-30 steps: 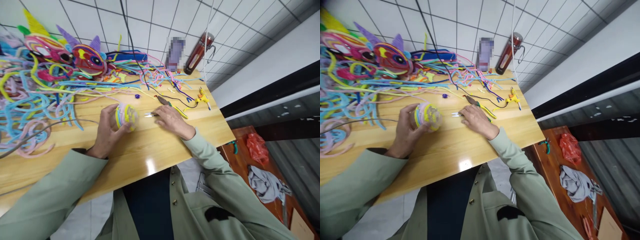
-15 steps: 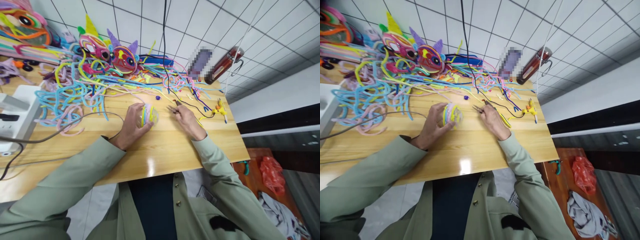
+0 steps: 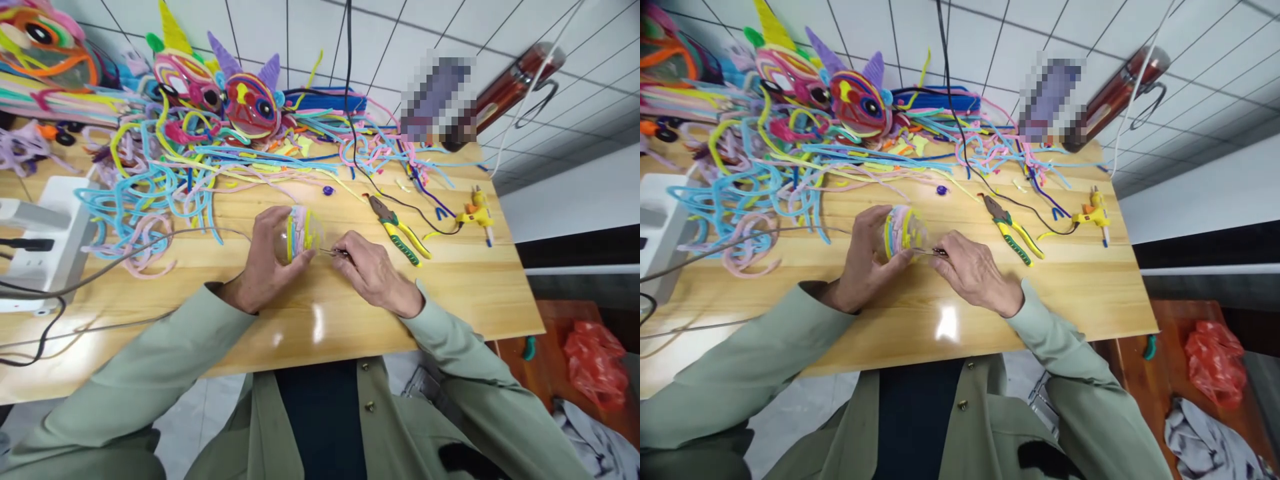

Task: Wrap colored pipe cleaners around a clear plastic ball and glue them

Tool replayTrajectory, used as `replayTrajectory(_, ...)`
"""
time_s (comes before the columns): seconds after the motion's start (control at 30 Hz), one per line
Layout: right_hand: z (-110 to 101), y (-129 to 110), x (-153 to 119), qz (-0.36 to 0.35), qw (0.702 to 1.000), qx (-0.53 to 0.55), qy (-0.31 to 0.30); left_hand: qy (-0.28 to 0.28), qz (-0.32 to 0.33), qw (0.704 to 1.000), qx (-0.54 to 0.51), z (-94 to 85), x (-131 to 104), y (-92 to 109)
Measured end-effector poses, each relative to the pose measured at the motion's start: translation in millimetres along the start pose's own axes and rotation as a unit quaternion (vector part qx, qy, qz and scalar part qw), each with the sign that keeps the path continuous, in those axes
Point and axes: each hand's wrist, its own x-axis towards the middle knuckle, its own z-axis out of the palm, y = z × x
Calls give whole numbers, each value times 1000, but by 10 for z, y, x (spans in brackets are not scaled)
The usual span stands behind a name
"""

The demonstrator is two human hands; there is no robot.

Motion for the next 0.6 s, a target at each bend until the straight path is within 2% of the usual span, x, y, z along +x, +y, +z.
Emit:
replayTrajectory(0.2,23,30,-13,6,999,-30,13,-1,6,1000,16,-52,19,47)
replayTrajectory(0.4,233,86,-75,24,997,-68,26,-4,-2,997,82,-84,24,66)
replayTrajectory(0.6,345,59,-73,41,997,-50,47,-8,-6,993,116,-93,11,53)
